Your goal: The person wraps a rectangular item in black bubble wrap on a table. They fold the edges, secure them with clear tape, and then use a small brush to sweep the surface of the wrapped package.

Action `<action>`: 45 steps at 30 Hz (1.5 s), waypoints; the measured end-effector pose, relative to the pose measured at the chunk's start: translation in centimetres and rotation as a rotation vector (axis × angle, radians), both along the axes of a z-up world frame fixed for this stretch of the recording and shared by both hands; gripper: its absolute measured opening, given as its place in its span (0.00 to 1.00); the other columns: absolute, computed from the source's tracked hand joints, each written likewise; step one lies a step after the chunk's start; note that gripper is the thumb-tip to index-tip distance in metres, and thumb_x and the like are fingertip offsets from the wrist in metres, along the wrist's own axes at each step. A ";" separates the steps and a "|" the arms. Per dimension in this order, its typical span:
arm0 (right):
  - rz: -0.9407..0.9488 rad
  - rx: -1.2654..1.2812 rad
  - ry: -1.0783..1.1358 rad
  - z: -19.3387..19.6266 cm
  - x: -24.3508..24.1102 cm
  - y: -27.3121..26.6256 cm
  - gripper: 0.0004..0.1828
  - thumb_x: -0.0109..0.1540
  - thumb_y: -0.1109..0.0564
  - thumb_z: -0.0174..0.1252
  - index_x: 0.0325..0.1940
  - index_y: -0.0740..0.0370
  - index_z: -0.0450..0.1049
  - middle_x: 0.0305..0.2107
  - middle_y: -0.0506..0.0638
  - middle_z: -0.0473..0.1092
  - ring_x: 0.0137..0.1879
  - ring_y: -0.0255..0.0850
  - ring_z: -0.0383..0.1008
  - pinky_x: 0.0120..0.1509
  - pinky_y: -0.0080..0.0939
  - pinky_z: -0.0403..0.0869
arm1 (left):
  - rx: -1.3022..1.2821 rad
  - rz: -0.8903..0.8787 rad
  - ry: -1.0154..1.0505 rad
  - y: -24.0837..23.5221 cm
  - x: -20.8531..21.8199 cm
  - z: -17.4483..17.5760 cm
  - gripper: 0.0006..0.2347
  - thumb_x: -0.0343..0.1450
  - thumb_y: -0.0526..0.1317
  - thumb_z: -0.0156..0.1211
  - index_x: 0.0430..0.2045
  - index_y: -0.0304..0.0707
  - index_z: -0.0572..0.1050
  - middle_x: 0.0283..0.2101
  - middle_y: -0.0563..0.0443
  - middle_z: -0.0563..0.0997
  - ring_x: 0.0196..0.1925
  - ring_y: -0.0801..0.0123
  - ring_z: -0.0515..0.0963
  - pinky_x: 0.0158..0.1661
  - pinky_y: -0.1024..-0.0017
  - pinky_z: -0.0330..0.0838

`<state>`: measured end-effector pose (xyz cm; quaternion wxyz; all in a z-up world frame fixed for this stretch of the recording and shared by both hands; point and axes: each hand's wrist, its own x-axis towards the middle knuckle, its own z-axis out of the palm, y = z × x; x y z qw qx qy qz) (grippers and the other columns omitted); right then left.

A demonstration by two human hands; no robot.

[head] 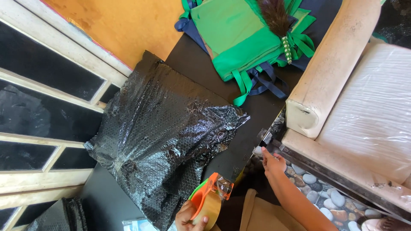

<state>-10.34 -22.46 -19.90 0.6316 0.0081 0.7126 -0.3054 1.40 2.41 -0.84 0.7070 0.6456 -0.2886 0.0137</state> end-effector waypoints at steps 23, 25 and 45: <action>0.434 0.109 0.248 5.8 2.4 -1.8 0.40 0.53 0.45 0.78 0.58 0.52 0.59 0.24 0.51 0.68 0.25 0.39 0.61 0.38 0.45 0.64 | 0.216 -0.346 -0.034 3.6 3.7 -2.4 0.21 0.58 0.48 0.74 0.05 0.42 0.62 0.14 0.54 0.59 0.17 0.69 0.60 0.25 0.70 0.54; 0.432 0.114 0.216 4.6 2.4 -2.2 0.42 0.53 0.47 0.78 0.61 0.52 0.57 0.20 0.49 0.65 0.22 0.37 0.54 0.34 0.43 0.58 | 0.254 -0.369 -0.059 3.8 4.0 -2.7 0.22 0.60 0.49 0.73 0.07 0.43 0.61 0.15 0.54 0.60 0.19 0.69 0.61 0.26 0.70 0.56; 0.512 -0.152 0.356 6.5 -7.0 -1.9 0.19 0.65 0.45 0.58 0.56 0.55 0.74 0.53 0.52 0.71 0.54 0.51 0.70 0.56 0.54 0.68 | 0.271 -0.444 0.075 1.4 3.0 -2.2 0.16 0.63 0.47 0.72 0.13 0.34 0.74 0.21 0.52 0.67 0.25 0.67 0.67 0.28 0.72 0.58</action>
